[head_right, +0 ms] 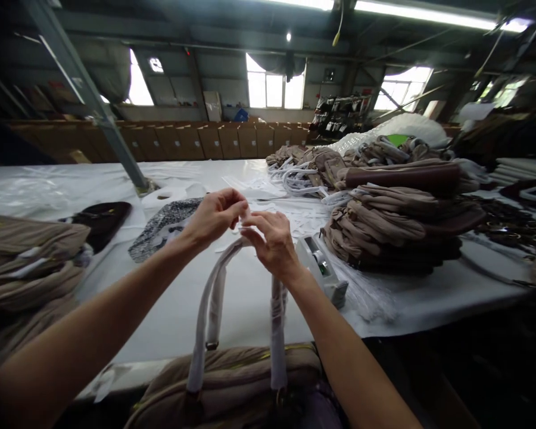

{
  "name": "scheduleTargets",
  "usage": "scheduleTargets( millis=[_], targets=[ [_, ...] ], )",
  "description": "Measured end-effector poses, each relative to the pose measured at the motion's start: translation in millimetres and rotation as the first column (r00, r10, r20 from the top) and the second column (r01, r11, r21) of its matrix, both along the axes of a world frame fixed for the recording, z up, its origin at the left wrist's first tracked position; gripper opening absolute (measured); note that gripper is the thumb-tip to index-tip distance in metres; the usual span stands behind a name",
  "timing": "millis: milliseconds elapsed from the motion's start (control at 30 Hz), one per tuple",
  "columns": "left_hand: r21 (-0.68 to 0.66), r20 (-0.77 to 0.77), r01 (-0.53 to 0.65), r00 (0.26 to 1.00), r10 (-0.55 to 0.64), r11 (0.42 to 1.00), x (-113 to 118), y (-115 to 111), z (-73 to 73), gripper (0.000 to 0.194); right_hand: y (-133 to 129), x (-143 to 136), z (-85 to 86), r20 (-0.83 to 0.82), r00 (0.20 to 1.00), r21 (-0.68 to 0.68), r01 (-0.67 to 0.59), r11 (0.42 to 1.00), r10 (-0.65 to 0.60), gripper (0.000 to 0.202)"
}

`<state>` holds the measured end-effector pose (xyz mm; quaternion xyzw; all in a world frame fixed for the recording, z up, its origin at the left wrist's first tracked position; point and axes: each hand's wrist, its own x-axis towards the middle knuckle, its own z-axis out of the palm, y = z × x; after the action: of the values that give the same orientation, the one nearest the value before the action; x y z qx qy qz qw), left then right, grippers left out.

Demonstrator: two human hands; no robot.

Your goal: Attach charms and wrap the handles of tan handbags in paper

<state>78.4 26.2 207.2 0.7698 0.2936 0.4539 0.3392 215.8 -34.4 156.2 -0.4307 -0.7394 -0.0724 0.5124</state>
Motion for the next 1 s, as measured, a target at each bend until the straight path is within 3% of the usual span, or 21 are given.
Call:
scheduleTargets(
  millis=[100, 167, 300, 433, 567, 667, 767, 833, 900, 1000],
  targets=[
    [-0.032, 0.016, 0.114, 0.993, -0.114, 0.993, 1, 0, 10.1, 0.007, 3, -3, 2.0, -0.065, 0.992, -0.078, -0.109, 0.991, 0.104, 0.017],
    [-0.102, 0.062, 0.049, 0.997, -0.043, 0.994, 0, 3, 8.9, 0.008, 2, -4, -2.5, -0.103, 0.987, -0.13, -0.137, 0.982, 0.124, 0.015],
    [-0.321, 0.15, -0.132, 0.971, 0.188, 0.938, -2, 18, -12.7, 0.012, -5, -7, -20.8, -0.058, 0.992, -0.243, -0.123, 0.962, 0.112, 0.015],
    [-0.414, 0.124, -0.197, 0.955, 0.27, 0.889, -4, 34, -36.9, 0.018, -11, -8, -38.8, 0.014, 0.996, -0.314, -0.079, 0.946, 0.088, 0.023],
    [-0.487, 0.104, -0.22, 0.946, 0.307, 0.845, -17, 35, -47.6, 0.026, -39, 9, -63.8, -0.107, 0.993, -0.381, -0.086, 0.921, 0.048, 0.062],
    [-0.599, 0.029, -0.164, 0.974, 0.226, 0.784, -51, 18, -64.9, 0.041, -88, 40, -96.8, -0.205, 0.978, -0.548, -0.075, 0.833, -0.047, 0.085],
    [-0.711, -0.093, -0.142, 0.99, 0.107, 0.689, -100, -16, -103.3, 0.06, -147, 69, -132.3, -0.263, 0.954, -0.725, -0.096, 0.682, -0.144, 0.086],
    [-0.806, -0.224, -0.119, 0.968, -0.114, 0.579, -129, -43, -132.0, 0.074, -179, 78, -150.2, -0.276, 0.946, -0.791, -0.125, 0.599, -0.168, 0.081],
    [-0.849, -0.307, -0.092, 0.888, -0.342, 0.521, -145, -69, -152.0, 0.077, -197, 76, -162.0, -0.279, 0.943, -0.814, -0.132, 0.566, -0.181, 0.067],
    [-0.829, -0.257, 0.11, 0.795, -0.549, 0.548, -143, -97, -158.8, 0.064, -199, 62, -173.5, -0.24, 0.932, -0.815, -0.042, 0.578, -0.27, 0.048]
  ],
)
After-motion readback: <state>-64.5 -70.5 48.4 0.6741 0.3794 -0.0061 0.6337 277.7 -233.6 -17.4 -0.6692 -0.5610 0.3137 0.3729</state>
